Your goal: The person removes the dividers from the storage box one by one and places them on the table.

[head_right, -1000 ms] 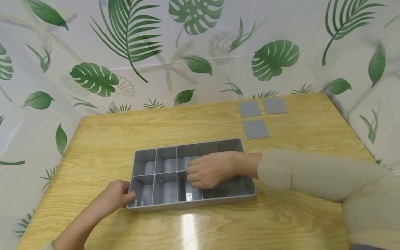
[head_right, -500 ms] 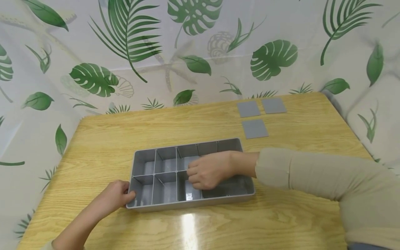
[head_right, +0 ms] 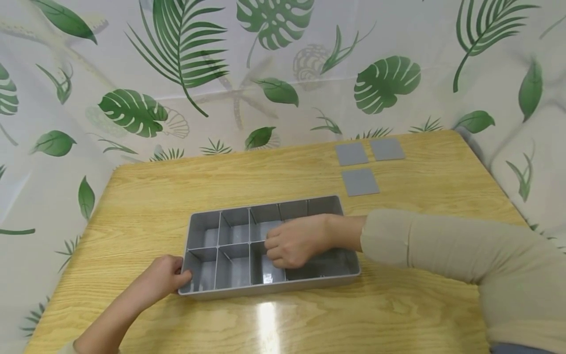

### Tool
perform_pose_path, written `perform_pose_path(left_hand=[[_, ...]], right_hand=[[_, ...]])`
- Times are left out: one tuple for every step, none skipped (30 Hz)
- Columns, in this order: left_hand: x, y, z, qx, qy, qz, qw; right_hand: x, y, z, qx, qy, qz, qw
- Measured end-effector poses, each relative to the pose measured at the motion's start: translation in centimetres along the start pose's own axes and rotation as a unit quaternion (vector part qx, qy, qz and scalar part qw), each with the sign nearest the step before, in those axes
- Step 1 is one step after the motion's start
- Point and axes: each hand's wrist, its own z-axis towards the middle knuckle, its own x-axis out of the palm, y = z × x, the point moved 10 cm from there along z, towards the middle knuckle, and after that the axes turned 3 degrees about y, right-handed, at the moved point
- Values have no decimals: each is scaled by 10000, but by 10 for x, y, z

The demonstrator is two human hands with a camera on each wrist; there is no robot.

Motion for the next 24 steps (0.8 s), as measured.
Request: perform_pose_path(left_hand=[[0, 0, 0, 15, -9, 2, 10000], [0, 0, 0, 25, -12, -9, 10000], [1, 0, 1, 33, -11, -19, 10000], [1, 0, 1, 40, -17, -27, 10000], [1, 1, 1, 45, -17, -36, 10000], [2, 1, 1, 46, -21, -44, 10000], [2, 1, 1, 49, -28, -40, 10000], [2, 1, 1, 46, -24, -48, 10000], [2, 1, 1, 43, -26, -49, 10000], [2, 1, 1, 40, -29, -50, 10000], [2, 1, 1, 34, -26, -51, 10000], [2, 1, 1, 28, -24, -52, 10000], [1, 1, 1, 24, -24, -55, 10000], [1, 1, 1, 15, -19, -57, 10000], [1, 1, 1, 5, -16, -60, 10000], [1, 1, 1, 1, -16, -57, 10000], [0, 0, 1, -1, -12, -61, 10000], [0, 0, 1, 5, -12, -59, 10000], [0, 0, 1, 9, -12, -67, 10000], [0, 0, 1, 14, -2, -69, 10000], [0, 0, 1, 13, -1, -76, 10000], [0, 0, 1, 8, 6, -80, 10000], [-1, 0, 1, -2, 13, -92, 10000], [-1, 0, 1, -6, 15, -92, 10000]], right_hand=[[-1, -1, 0, 19, -16, 27, 10000], [-2, -1, -1, 41, -31, 54, 10000], [-4, -2, -1, 69, -55, 81, 9999], [-6, -3, -1, 93, -91, 114, 9999], [-7, -4, -1, 114, -116, 144, 9998], [-9, -5, -1, 135, -140, 168, 9997], [-11, -5, -2, 146, -149, 176, 9996], [-12, -6, -2, 149, -151, 168, 9996], [-14, -7, -2, 154, -156, 163, 9996], [-16, -8, -3, 156, -155, 166, 9996], [-17, -8, -3, 164, -158, 172, 9996], [-19, -9, -3, 176, -175, 185, 9995], [-20, -10, -4, 191, -196, 201, 9994], [-22, -11, -4, 206, -217, 218, 9993], [-23, -12, -4, 215, -237, 229, 9992], [-24, -13, -5, 230, -253, 250, 9991], [-24, -14, -5, 243, -266, 256, 9990], [-25, -14, -5, 251, -266, 248, 9990], [-26, -14, -5, 249, -255, 224, 9991], [-26, -15, -6, 248, -243, 203, 9992], [-27, -15, -6, 245, -232, 184, 9993], [-28, -16, -6, 247, -217, 175, 9993], [-28, -16, -6, 242, -202, 156, 9994], [-29, -16, -6, 233, -187, 138, 9995]])
